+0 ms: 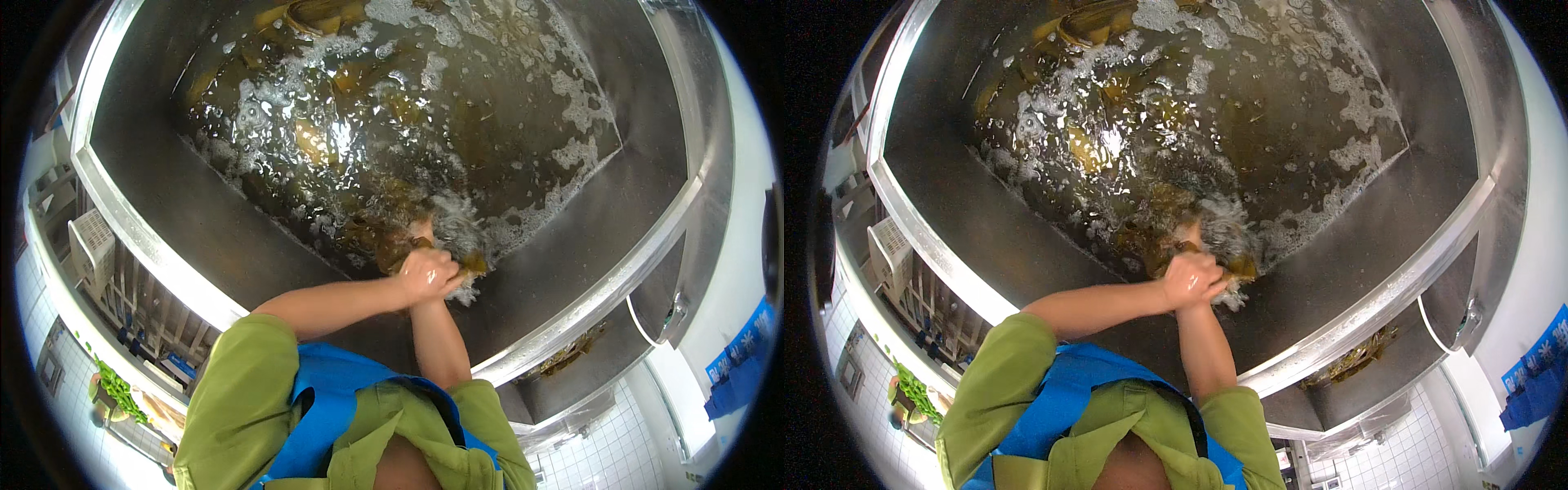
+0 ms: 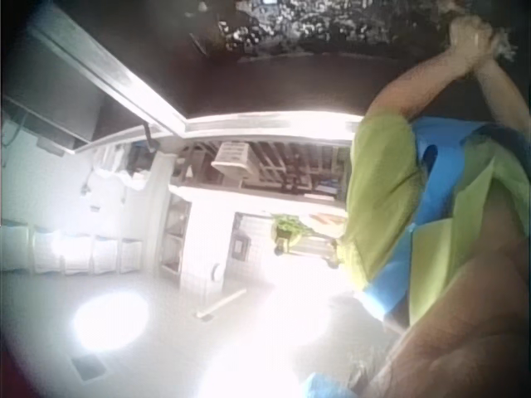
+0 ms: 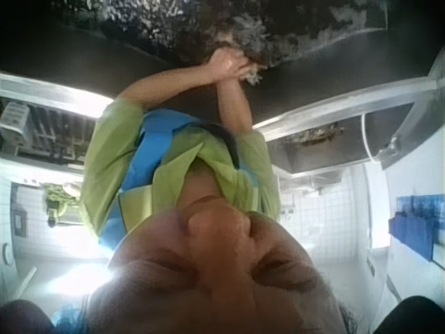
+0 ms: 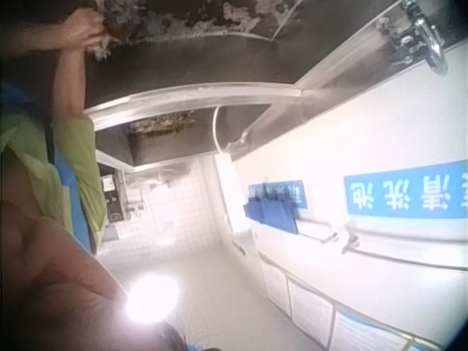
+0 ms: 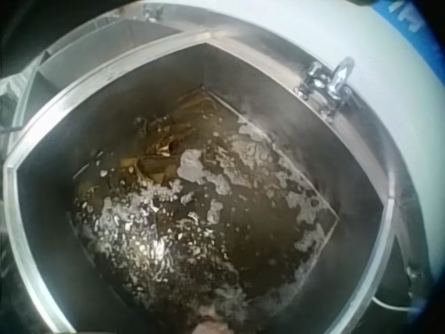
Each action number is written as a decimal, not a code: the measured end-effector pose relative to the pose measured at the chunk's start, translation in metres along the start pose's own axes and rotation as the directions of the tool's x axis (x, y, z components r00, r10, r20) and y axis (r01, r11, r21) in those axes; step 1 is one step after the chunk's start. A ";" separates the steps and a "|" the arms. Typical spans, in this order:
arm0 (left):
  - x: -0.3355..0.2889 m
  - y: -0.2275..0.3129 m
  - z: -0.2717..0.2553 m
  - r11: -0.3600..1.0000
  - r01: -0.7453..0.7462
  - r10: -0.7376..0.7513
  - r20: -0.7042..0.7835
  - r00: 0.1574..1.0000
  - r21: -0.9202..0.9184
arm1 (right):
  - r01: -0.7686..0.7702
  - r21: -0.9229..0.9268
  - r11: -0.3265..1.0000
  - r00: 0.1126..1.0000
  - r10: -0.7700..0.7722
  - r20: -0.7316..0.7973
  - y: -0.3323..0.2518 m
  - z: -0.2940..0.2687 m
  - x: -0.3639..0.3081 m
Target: The person repeatedly lifts, rinses, and agitates large sheets of seaweed in a stainless steel sink under running water. They handle the seaweed by hand, turning and spreading it to clean both sides, then return it to the sink. The process continues throughout the clip without a visible final destination for the cleaned seaweed.
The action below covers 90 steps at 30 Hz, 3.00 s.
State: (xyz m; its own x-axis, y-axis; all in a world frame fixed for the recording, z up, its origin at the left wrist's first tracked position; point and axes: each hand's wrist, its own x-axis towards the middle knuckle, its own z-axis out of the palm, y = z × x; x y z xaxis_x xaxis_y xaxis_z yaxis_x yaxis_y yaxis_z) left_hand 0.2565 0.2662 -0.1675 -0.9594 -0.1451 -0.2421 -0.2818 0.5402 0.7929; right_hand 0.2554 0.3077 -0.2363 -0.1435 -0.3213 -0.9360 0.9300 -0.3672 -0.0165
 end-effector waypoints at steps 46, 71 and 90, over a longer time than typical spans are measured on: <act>0.083 -0.086 -0.140 0.969 0.177 -0.155 0.135 0.979 -0.171 | 0.253 -0.709 -0.659 0.416 -0.587 0.694 -0.209 0.106 -0.032; 0.011 -0.110 -0.034 0.759 0.637 -0.636 -0.054 0.769 0.131 | 0.271 -0.834 -0.481 0.651 -0.546 0.527 -0.070 0.041 0.004; -0.021 -0.021 0.017 0.881 0.332 -0.321 0.090 0.943 -0.336 | -0.033 -0.320 0.947 0.979 -0.033 -0.200 -0.004 -0.025 0.010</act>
State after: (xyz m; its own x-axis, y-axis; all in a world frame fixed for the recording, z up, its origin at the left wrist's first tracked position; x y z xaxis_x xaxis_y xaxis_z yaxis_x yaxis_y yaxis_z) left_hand 0.2826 0.2720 -0.1884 -0.8128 -0.2358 -0.5327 -0.5719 0.1491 0.8067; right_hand 0.2586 0.3275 -0.2539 -0.1035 -0.1284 -0.9863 0.9936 -0.0574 -0.0968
